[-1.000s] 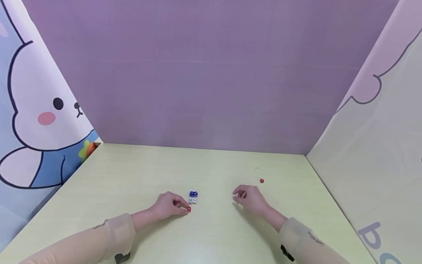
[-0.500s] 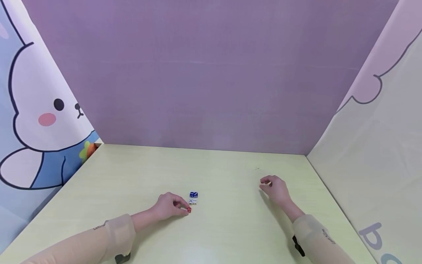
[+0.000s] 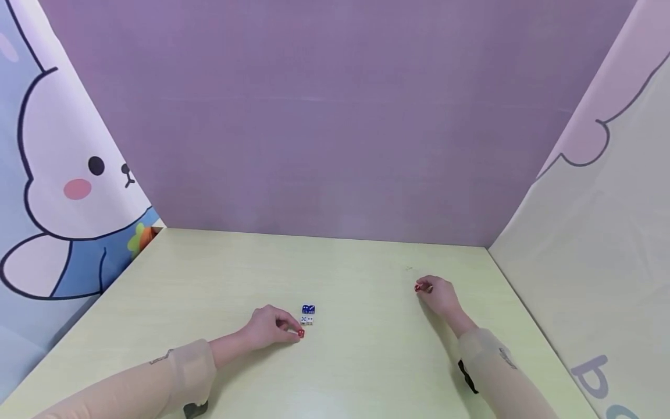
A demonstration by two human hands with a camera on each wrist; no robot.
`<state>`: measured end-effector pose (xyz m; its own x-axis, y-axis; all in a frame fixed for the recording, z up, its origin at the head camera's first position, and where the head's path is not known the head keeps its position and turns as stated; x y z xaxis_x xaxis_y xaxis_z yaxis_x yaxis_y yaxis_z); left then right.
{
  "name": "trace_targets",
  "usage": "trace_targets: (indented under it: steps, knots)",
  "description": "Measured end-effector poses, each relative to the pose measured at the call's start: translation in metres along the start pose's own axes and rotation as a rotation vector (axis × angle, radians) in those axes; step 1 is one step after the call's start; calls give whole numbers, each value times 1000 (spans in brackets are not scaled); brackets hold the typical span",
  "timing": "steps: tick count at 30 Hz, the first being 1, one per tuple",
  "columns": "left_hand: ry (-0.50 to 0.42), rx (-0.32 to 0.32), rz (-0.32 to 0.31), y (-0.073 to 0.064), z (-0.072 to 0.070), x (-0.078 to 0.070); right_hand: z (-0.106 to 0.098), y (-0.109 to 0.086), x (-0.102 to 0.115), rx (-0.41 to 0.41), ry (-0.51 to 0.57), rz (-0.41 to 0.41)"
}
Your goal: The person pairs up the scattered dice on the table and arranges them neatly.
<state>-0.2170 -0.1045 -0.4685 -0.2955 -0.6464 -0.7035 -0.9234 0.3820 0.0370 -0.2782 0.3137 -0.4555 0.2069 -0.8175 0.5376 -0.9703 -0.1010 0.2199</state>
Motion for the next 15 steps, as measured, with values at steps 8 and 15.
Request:
trace_targets:
  steps: [8,15]
  knots:
    - [7,3,8,0,1,-1,-3,4,-3,23,-39,30]
    - [20,0,19,0,0,-1,-2,5,2,10,-3,-54]
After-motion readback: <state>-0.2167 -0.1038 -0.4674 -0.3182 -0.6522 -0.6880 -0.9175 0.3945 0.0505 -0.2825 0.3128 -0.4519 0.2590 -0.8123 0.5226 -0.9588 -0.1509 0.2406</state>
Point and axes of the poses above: each hand's wrist, its own y-axis towards the middle knuckle, its own z-axis out of the palm, x = y × z, the point moved 1 cm from there along y, towards the middle knuckle, and after that the axes turned 2 degrees about y, right-handed, at the moved point
